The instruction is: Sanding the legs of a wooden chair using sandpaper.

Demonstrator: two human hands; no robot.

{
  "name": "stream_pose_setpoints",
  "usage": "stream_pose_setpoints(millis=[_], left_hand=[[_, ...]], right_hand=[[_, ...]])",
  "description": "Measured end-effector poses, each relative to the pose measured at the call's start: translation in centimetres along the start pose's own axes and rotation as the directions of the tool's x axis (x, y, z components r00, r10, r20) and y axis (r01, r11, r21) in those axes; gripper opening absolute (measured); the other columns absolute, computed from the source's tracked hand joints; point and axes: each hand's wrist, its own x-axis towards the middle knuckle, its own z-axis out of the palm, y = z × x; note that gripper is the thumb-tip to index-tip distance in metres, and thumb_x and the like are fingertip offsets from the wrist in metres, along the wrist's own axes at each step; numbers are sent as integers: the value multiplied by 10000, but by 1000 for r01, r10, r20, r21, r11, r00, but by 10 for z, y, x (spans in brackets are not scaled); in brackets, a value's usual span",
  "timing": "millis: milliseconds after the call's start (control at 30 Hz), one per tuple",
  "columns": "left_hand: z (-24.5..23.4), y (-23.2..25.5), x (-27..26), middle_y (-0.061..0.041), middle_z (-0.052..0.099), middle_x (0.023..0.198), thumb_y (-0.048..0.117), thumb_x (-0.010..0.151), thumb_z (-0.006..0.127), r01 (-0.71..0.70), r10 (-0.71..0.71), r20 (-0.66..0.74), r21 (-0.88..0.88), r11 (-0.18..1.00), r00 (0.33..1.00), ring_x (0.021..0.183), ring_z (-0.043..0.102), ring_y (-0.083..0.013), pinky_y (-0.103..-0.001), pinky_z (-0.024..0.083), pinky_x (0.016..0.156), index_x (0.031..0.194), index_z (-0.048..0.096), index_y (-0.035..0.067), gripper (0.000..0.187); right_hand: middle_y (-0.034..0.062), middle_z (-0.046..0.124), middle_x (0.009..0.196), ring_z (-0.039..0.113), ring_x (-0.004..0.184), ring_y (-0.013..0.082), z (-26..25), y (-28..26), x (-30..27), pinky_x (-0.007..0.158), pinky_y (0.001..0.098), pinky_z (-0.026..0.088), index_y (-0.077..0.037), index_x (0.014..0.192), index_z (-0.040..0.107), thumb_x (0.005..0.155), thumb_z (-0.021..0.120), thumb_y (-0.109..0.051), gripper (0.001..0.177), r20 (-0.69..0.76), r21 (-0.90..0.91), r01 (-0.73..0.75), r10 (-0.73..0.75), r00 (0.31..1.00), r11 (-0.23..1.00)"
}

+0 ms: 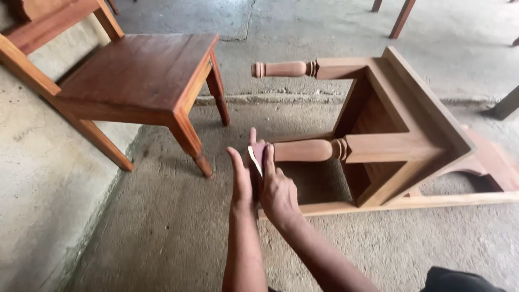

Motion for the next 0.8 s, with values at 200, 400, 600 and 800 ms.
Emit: stream_pose_setpoints(millis=[200, 400, 600, 800], left_hand=[[10, 8, -12, -36, 208, 1735, 863, 863, 153, -8, 12, -34, 111, 994, 999, 1588, 188, -225, -416, 120, 1266, 1655, 228, 167, 1057], [2, 0, -17, -67, 343, 1678, 849, 895, 218, -10, 9, -21, -36, 999, 1000, 1508, 337, -275, -434, 218, 1269, 1657, 263, 150, 1035], [7, 21, -25, -68, 461, 1548, 887, 820, 170, 124, -157, -114, -255, 959, 981, 1413, 406, -235, -386, 256, 1220, 1651, 279, 234, 1062], [-3, 20, -20, -130, 488, 1559, 888, 877, 206, 50, -47, 56, -69, 996, 997, 1451, 410, -261, -422, 267, 1248, 1643, 330, 91, 1112]], right_hand=[[228, 692, 710, 695, 538, 285, -11, -7, -15, 483, 397, 566, 55, 1583, 212, 956, 583, -149, 757, 65, 25, -56, 54, 996, 998], [233, 678, 774, 688, 550, 315, -10, -12, 9, 461, 421, 558, 39, 1596, 193, 974, 558, -119, 739, 130, 24, -102, 98, 987, 995], [239, 631, 888, 653, 606, 317, -9, -13, -63, 505, 422, 548, -17, 1631, 183, 825, 655, -50, 935, -7, 220, 36, -35, 999, 975], [220, 591, 932, 649, 681, 323, 2, -23, -52, 542, 416, 551, -13, 1607, 207, 852, 687, -76, 897, -79, 264, 14, 7, 997, 965]])
